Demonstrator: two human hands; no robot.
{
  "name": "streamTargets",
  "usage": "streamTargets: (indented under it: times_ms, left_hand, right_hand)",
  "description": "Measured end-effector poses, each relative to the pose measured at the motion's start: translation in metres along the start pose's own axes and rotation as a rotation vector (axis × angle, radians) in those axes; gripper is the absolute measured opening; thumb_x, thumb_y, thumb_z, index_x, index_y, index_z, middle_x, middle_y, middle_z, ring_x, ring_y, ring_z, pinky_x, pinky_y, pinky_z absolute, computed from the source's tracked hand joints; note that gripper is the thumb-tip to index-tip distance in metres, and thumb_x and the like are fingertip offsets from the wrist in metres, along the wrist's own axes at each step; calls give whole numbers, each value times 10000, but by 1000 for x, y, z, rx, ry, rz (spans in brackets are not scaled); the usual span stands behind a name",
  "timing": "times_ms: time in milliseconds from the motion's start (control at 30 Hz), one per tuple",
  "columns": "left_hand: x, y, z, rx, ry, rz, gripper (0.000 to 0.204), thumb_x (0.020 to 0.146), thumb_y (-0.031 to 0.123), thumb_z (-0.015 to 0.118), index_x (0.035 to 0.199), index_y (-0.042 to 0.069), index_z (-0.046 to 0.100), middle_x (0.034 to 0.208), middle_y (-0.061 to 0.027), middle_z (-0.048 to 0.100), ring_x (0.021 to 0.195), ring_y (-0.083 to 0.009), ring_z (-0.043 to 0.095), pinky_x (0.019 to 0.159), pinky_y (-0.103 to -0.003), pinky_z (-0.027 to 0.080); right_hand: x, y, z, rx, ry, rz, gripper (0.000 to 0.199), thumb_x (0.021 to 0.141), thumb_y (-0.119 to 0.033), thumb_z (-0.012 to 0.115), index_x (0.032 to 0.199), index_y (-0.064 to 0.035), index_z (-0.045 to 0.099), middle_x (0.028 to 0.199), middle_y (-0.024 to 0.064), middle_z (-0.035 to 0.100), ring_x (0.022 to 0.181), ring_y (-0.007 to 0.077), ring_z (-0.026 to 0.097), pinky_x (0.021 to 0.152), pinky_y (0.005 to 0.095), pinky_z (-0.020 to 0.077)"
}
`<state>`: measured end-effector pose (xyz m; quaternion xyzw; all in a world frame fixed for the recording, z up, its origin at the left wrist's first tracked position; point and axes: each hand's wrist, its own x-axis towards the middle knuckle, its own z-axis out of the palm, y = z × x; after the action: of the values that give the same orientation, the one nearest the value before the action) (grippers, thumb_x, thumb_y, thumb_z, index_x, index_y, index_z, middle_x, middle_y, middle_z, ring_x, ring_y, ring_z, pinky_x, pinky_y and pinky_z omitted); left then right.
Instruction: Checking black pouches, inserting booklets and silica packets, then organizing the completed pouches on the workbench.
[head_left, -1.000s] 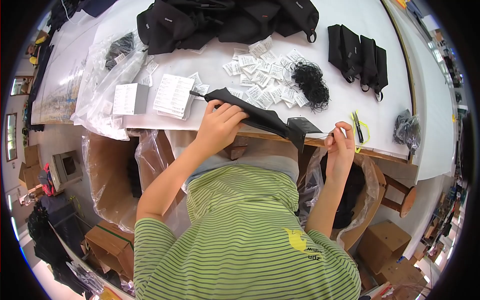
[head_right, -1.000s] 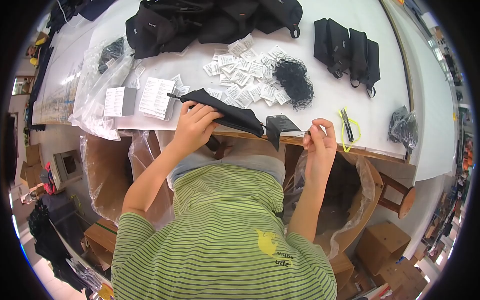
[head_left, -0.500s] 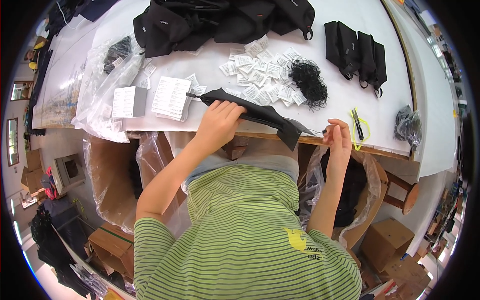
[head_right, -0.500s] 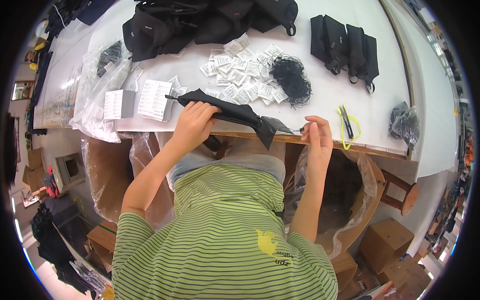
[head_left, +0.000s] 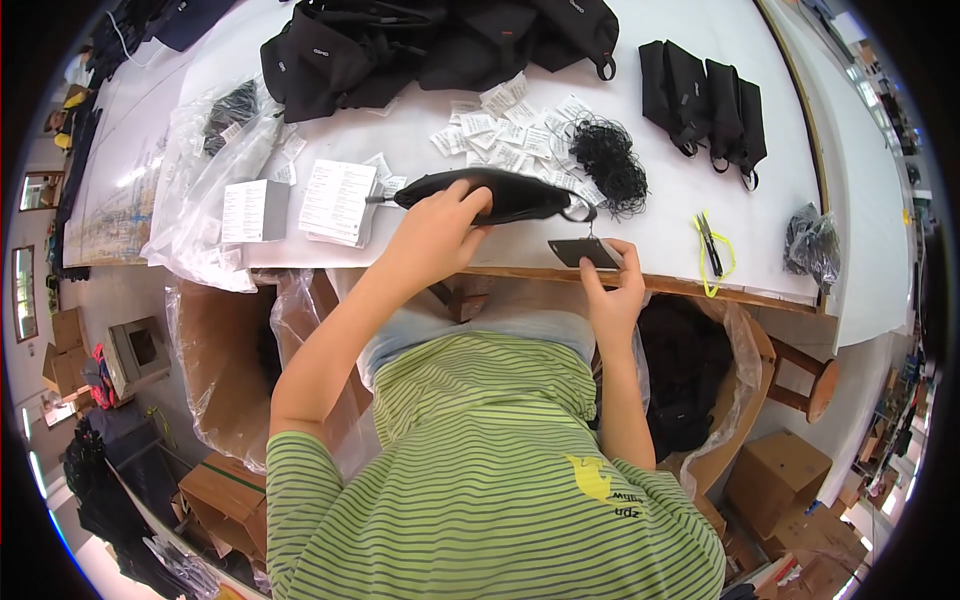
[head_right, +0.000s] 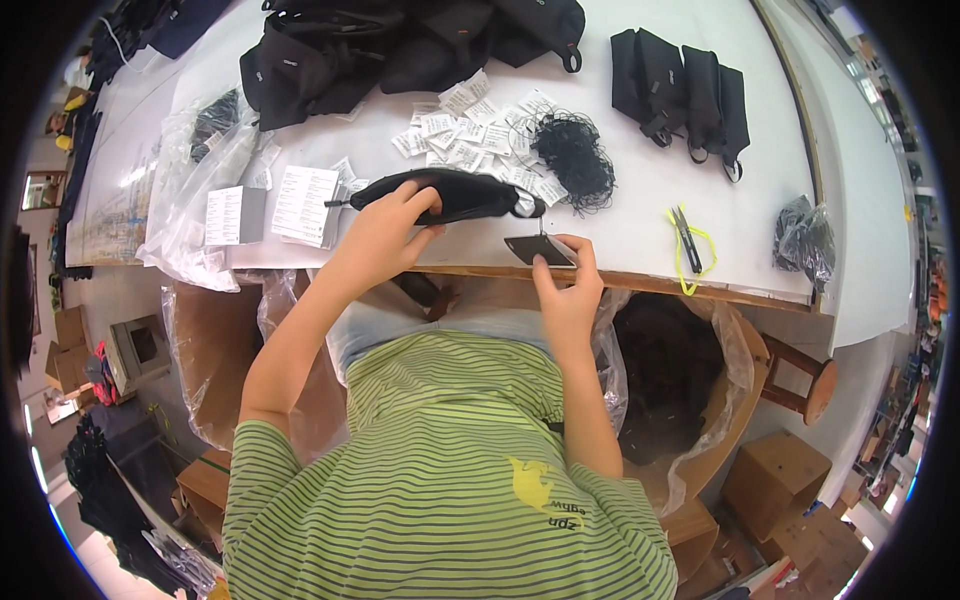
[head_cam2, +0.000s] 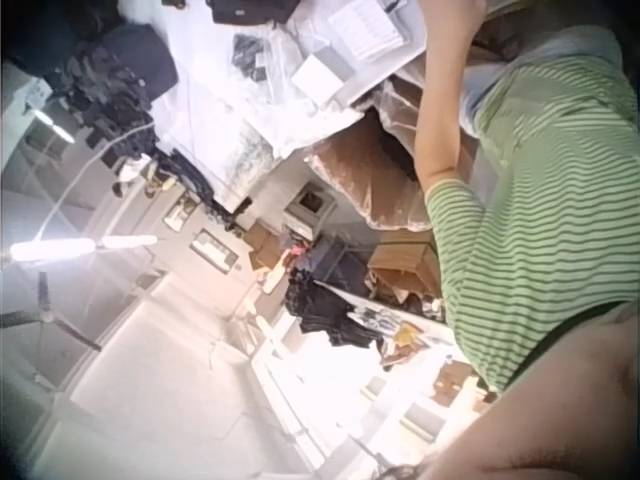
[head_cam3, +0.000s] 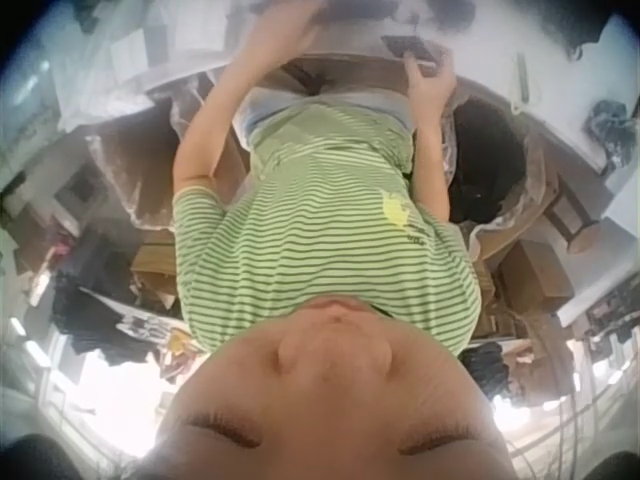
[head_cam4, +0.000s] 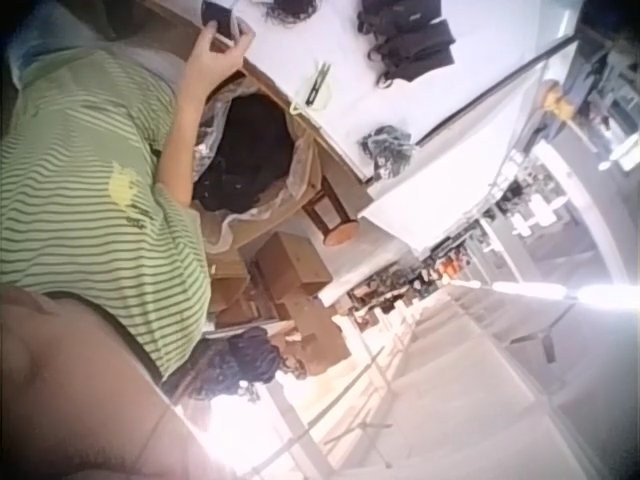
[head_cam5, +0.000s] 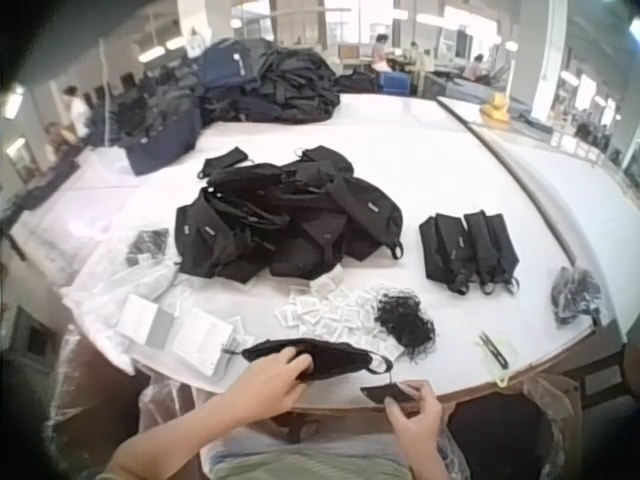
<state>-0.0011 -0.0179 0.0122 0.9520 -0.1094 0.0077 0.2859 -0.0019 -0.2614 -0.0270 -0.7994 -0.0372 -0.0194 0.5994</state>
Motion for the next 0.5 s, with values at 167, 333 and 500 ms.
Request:
streamTargets:
  times_ms: [167,333,500]
  left_hand:
    - [7,-4,-5,-22,-25,-44,203,811,158,662,961,71,557,1201,-163,521,898,-372,588,776,-409,468]
    - [8,8,-28,5,73,-71,218,804,164,664,967,66,556,1225,-191,521,914,-378,599,758,-428,496]
    - [-7,17,-31,20,103,-73,177,817,167,660,942,63,590,1237,-152,542,828,-374,620,713,-399,496]
  right_hand:
    - [12,3,-10,748,132,393,85,892,-77,614,961,-31,596,869,33,639,759,98,584,657,255,474]
    - [21,14,-53,1018,-101,414,181,990,-248,471,1078,-93,496,753,56,548,617,132,532,459,258,433]
    - [24,17,-85,718,-151,378,370,790,-67,709,1118,-39,541,840,66,607,583,145,562,455,239,424]
